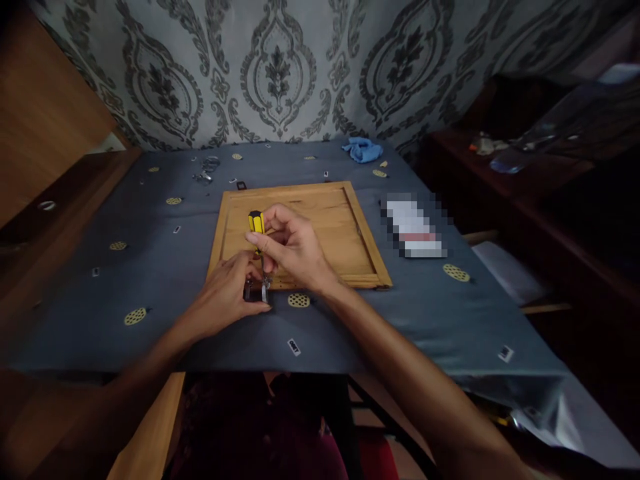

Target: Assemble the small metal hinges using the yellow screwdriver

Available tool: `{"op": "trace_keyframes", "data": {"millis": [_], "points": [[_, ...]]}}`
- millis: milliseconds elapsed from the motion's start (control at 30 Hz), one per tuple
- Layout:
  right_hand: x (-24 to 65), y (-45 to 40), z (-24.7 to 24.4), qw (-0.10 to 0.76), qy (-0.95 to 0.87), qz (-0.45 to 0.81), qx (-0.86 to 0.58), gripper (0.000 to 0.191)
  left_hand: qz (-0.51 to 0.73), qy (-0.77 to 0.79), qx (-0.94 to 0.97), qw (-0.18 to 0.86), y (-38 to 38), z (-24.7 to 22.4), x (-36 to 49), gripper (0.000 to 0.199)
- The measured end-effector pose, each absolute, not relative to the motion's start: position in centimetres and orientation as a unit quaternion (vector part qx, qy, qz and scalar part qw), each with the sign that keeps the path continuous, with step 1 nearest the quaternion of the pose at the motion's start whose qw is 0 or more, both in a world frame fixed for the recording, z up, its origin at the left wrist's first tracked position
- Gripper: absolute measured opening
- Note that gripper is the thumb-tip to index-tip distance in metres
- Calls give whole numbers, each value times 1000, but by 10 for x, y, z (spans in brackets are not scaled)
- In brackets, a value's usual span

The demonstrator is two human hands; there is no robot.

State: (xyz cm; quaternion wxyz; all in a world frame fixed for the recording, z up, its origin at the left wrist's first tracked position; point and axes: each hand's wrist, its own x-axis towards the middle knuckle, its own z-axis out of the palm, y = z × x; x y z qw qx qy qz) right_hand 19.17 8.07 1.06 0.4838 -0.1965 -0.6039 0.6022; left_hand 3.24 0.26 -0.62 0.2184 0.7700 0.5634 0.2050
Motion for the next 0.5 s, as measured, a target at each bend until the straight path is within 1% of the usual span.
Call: {"op": "trace_keyframes", "data": {"millis": [100,267,333,433,500], "points": [[192,85,19,435,-626,616,-199,44,210,557,775,211,3,-6,32,55],[202,80,34,353,-670,623,-196,36,210,560,772,215,4,-6,33,53],[204,79,33,358,-670,618,-203,34,210,563,770,215,4,-6,33,52],[202,77,26,405,-658,603,-198,30,209,564,771,210,4,-7,33,56],[201,76,22,433,-650,596,-186,31,208,561,774,205,4,-8,32,61]]}}
